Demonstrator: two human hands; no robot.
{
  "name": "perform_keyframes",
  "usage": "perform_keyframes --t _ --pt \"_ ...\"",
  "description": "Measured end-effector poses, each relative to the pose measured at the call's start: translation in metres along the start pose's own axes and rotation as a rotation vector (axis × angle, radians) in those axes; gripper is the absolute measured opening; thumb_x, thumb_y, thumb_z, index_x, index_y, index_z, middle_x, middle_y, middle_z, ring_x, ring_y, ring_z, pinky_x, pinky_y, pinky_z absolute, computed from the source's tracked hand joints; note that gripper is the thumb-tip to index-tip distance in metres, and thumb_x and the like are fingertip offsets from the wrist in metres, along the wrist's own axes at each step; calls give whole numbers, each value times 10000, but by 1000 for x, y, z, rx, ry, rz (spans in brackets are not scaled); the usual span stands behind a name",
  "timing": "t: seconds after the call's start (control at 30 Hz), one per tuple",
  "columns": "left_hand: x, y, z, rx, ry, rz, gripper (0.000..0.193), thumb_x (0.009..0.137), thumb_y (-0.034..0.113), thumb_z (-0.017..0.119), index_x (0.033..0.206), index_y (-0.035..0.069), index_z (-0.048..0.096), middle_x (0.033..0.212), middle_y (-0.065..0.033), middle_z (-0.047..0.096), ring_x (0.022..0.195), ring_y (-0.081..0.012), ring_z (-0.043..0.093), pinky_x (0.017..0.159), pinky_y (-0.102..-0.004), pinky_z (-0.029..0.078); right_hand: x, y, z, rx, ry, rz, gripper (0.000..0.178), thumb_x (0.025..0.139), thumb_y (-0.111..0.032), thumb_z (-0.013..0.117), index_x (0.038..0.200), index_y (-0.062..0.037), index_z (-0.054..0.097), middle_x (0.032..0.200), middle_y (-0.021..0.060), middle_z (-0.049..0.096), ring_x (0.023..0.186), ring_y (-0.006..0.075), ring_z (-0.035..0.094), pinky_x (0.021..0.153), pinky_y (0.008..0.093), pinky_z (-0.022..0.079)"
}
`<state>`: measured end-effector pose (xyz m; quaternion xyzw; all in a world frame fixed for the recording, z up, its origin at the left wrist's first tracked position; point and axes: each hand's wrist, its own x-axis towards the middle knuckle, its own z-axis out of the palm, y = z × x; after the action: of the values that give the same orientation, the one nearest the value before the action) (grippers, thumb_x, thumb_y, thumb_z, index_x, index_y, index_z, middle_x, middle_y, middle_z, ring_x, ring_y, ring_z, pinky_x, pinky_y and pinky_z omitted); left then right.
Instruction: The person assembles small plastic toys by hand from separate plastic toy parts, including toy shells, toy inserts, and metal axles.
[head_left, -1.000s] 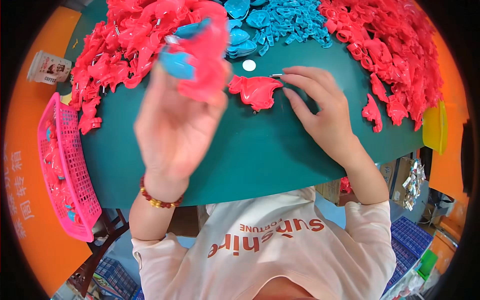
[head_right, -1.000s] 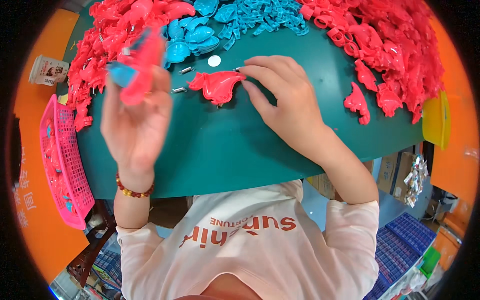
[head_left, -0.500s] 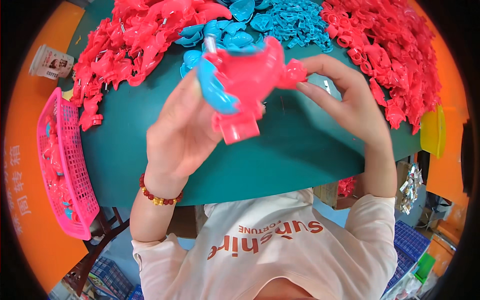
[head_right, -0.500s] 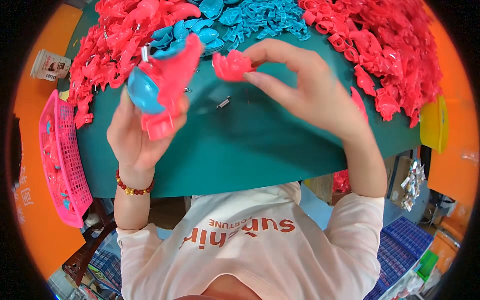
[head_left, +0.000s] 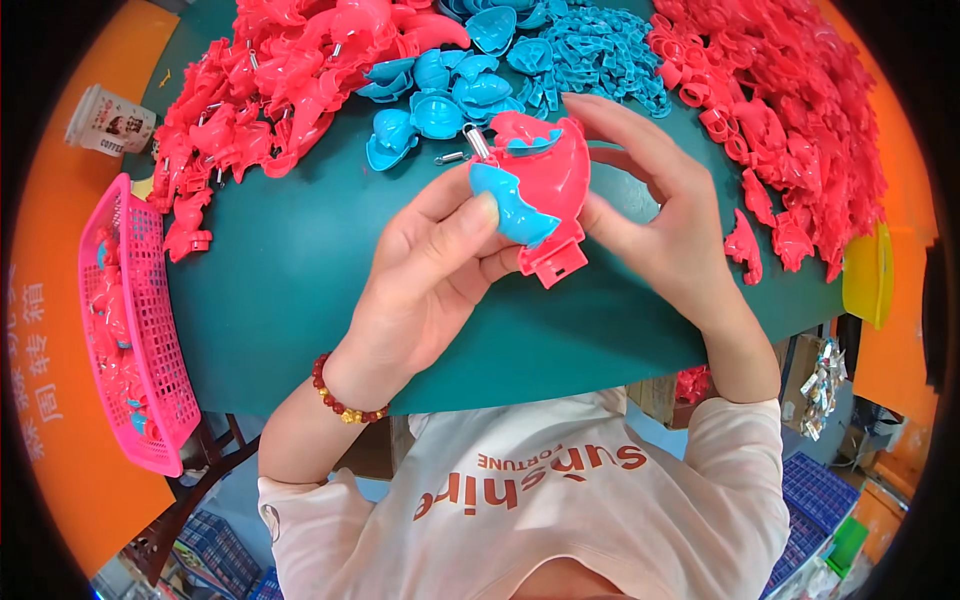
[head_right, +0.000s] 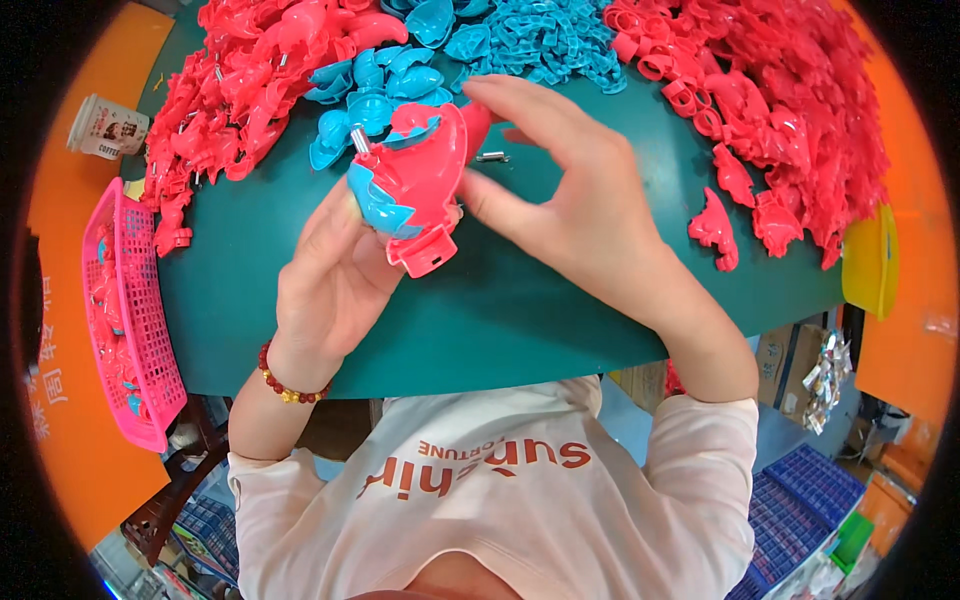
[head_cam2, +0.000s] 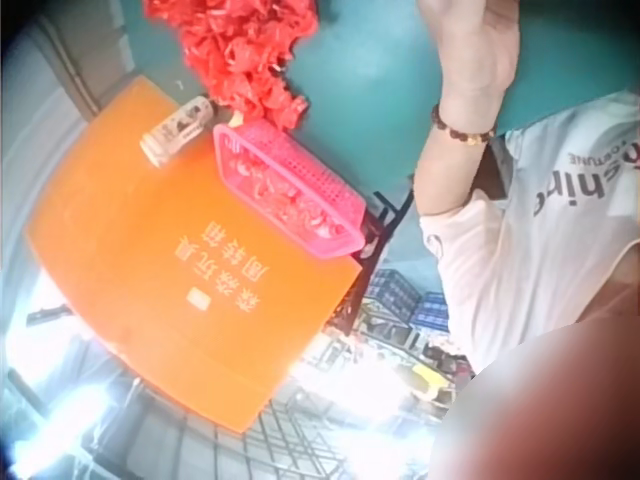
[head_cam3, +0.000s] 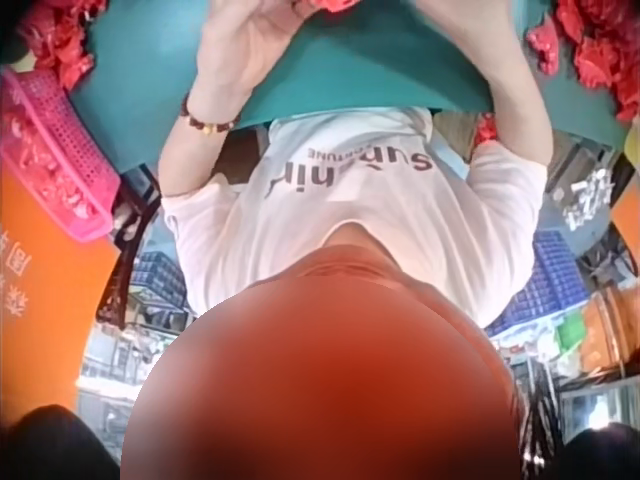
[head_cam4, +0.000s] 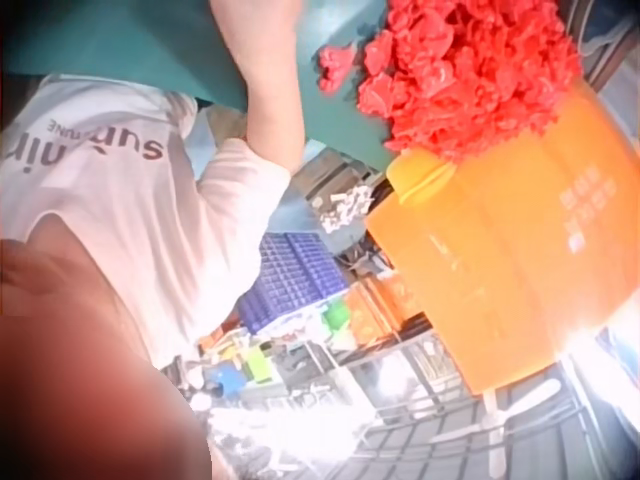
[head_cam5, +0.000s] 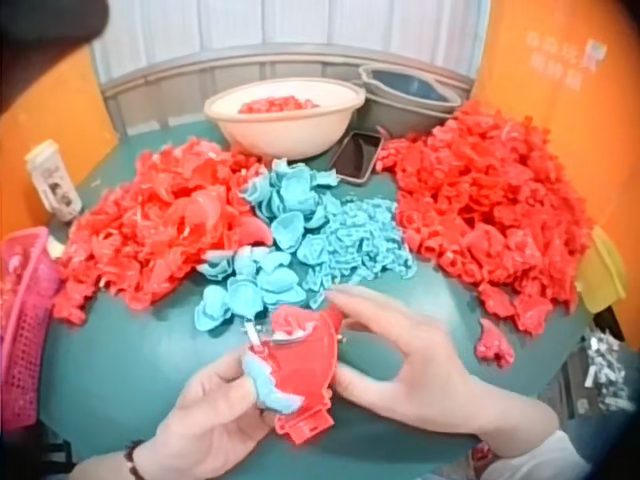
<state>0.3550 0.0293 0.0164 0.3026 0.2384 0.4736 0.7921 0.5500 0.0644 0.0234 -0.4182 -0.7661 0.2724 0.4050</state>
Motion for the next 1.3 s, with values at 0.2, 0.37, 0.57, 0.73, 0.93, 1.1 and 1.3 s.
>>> perform_keyframes --t 0.2,0.37,0.57,0.73,0.93,1.1,1.3 --pt "-2 -3 3 74 -41 -49 658 868 314 570 1355 -21 283 1280 -162 466 1141 -280 512 963 -417 412 0 0 6 219 30 34 728 731 -36 716 1364 -44 355 1293 146 494 1153 228 518 990 350 406" --pt "-4 -1 -4 290 53 300 518 864 40 598 1321 -12 359 1302 -138 464 1165 -226 494 907 -353 464 12 4 -29 437 64 -59 903 698 -90 741 1412 13 197 1298 255 458 1202 286 479 1004 388 376" --pt "-1 -9 -9 511 -13 439 559 817 -44 629 1317 -7 381 1333 -172 439 1190 -237 481 894 -343 459 5 -8 -11 403 -127 -184 1026 651 -86 752 1427 26 90 1287 288 456 1222 322 461 1031 418 326" --pt "-5 -8 -7 619 -28 456 577 803 -42 647 1314 -21 379 1350 -185 426 1186 -240 487 892 -342 454 6 -5 -14 252 -152 -256 1037 639 -77 770 1427 25 103 1301 279 449 1233 320 449 1027 411 330" --pt "-4 -10 -8 589 -31 510 588 780 -41 674 1297 -43 393 1328 -192 451 1148 -225 518 873 -329 465 4 0 -15 263 -214 -269 1018 653 -89 775 1426 25 122 1329 272 420 1241 319 441 1021 416 337" --pt "-4 -11 -9 674 -25 519 610 759 -25 704 1292 -45 408 1292 -182 490 1105 -201 539 860 -314 469 2 5 -12 408 -290 -182 979 696 -117 759 1427 23 124 1377 266 357 1261 316 413 1031 419 333" --pt "-4 -4 0 744 -55 491 769 726 -12 731 1363 -51 303 1343 -194 422 1192 -264 475 933 -381 448 2 -5 -7 803 -192 169 945 692 -142 774 1414 17 186 1388 245 346 1262 294 409 1048 394 332"
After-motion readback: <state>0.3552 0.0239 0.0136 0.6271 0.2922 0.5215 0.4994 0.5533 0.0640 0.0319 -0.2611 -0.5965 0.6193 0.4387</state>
